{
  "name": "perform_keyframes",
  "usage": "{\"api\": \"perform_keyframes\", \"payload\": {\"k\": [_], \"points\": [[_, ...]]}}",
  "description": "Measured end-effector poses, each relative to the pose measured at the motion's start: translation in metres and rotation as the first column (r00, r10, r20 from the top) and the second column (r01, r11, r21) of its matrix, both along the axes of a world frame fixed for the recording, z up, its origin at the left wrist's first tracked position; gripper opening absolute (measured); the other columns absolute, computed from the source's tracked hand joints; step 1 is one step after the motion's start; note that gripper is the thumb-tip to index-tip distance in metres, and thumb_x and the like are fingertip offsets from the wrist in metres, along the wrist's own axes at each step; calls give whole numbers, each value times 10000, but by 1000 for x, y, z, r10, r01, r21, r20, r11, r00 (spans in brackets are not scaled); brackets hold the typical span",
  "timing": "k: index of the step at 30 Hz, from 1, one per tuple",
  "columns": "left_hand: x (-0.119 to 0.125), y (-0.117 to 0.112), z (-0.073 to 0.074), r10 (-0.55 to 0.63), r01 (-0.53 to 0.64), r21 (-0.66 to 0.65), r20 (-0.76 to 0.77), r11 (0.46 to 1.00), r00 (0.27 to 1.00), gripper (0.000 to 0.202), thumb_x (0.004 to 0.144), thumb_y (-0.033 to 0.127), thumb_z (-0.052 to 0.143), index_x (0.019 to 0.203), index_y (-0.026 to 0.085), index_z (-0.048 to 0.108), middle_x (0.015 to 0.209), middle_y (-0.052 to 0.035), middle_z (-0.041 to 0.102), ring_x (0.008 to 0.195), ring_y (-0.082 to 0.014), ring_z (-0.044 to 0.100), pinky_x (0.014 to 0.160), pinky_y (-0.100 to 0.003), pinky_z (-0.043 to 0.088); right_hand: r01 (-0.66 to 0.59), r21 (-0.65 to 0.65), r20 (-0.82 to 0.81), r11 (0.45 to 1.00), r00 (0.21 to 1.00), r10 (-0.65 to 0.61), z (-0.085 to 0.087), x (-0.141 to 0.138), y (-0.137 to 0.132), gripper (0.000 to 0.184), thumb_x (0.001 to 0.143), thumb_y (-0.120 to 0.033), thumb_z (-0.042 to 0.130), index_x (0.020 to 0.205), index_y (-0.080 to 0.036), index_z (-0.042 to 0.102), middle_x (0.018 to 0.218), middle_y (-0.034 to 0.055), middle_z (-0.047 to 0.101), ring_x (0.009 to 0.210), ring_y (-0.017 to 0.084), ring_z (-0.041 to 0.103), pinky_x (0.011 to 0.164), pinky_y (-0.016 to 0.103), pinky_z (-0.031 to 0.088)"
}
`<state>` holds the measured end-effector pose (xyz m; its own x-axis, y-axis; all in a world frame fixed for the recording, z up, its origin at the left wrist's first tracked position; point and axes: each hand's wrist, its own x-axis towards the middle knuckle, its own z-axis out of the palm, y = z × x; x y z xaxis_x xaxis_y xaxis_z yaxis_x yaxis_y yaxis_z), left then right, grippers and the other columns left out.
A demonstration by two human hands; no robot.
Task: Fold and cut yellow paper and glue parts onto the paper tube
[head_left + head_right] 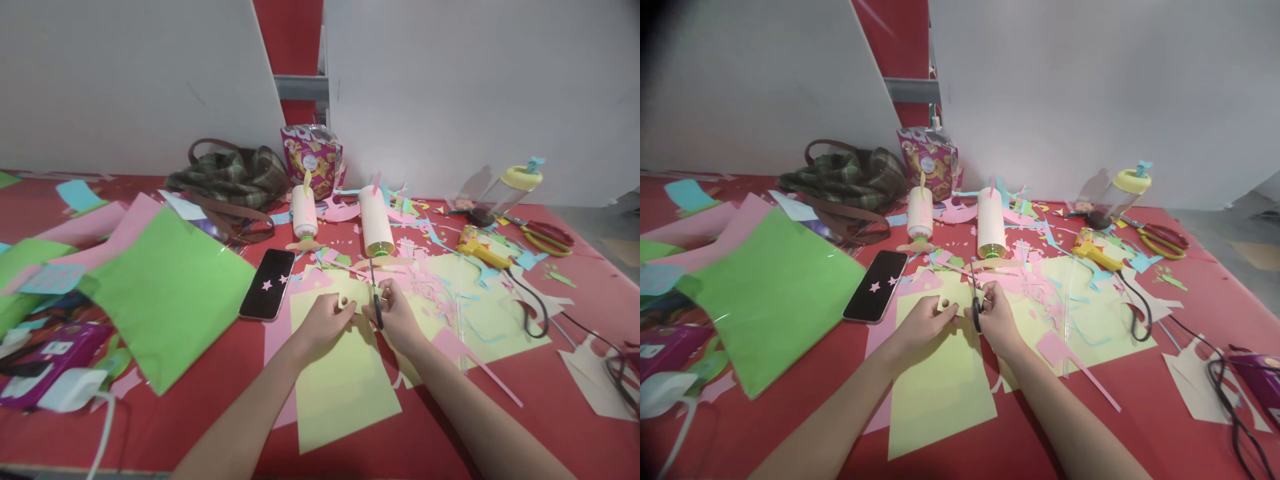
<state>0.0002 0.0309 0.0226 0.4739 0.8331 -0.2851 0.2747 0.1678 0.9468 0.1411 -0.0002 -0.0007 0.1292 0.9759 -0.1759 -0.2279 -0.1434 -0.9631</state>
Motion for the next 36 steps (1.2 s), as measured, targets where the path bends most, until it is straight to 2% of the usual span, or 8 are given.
{"api": "perform_keyframes", "payload": {"k": [3, 8, 16, 20, 25, 31, 34, 36], "points": [[0, -1, -3, -17, 18, -30, 36, 999, 999, 294, 750, 353, 452, 536, 151, 441, 483, 30, 435, 405, -63, 371, 394, -195, 266, -9, -11, 8, 1000, 1000, 9, 0, 0, 0, 372, 569, -105, 617, 743, -240, 317, 562, -111, 360, 440, 46, 335, 406, 155, 255], [-2, -2, -7, -31, 34, -60, 54, 998, 998, 328, 727, 359, 483, 517, 178, 308, 464, 69, 275, 404, -51, 289, 375, -183, 211, -21, 3, 3, 1000, 1000, 21, 0, -2, 0, 382, 559, -110, 627, 732, -235, 309, 572, -108, 371, 452, 47, 350, 413, 161, 255], [-4, -5, -8, -9, 11, -67, 36, 998, 999, 329, 716, 376, 491, 540, 187, 288, 485, 70, 235, 405, -49, 251, 364, -185, 202, -51, 21, -3, 998, 999, 51, 4, -3, -1, 378, 564, -118, 631, 730, -235, 312, 582, -104, 386, 475, 56, 384, 430, 165, 271], [-2, -4, -6, 39, -32, -89, 78, 996, 996, 300, 710, 364, 501, 543, 177, 334, 496, 59, 305, 415, -53, 305, 379, -184, 238, 3, 22, -26, 1000, 1000, -2, 5, -3, -1, 389, 551, -147, 653, 719, -235, 314, 586, -100, 374, 466, 55, 367, 422, 166, 269], [-2, 0, 9, 96, -85, -89, 121, 992, 988, 236, 701, 299, 503, 537, 159, 406, 500, 45, 373, 423, -61, 353, 389, -183, 273, 65, 57, -100, 996, 993, -60, 4, -2, -1, 318, 624, -237, 629, 724, -237, 327, 625, -80, 386, 470, 62, 373, 438, 188, 308], [-1, 3, 17, 307, -312, 13, 138, 950, 942, 214, 716, 311, 477, 574, 151, 491, 607, -1, 508, 545, -106, 484, 479, -203, 375, -6, 83, -137, 997, 990, 18, 4, -5, -17, 231, 696, -269, 577, 754, -240, 355, 705, -47, 435, 550, 85, 421, 522, 223, 356], [4, 4, 20, 355, -374, 103, 167, 922, 920, 235, 721, 318, 475, 559, 149, 497, 631, -7, 534, 626, -128, 522, 567, -218, 404, -81, 94, -77, 992, 993, 89, 7, -10, -26, 240, 685, -289, 588, 753, -238, 364, 755, -27, 458, 621, 107, 446, 582, 250, 377], [9, 5, 23, 345, -373, 156, 179, 915, 921, 233, 715, 284, 474, 526, 149, 488, 594, 0, 526, 629, -125, 524, 620, -221, 405, -147, 101, -47, 984, 987, 153, 9, -14, -30, 259, 670, -307, 601, 751, -239, 364, 775, -20, 459, 671, 122, 457, 603, 260, 383]]}}
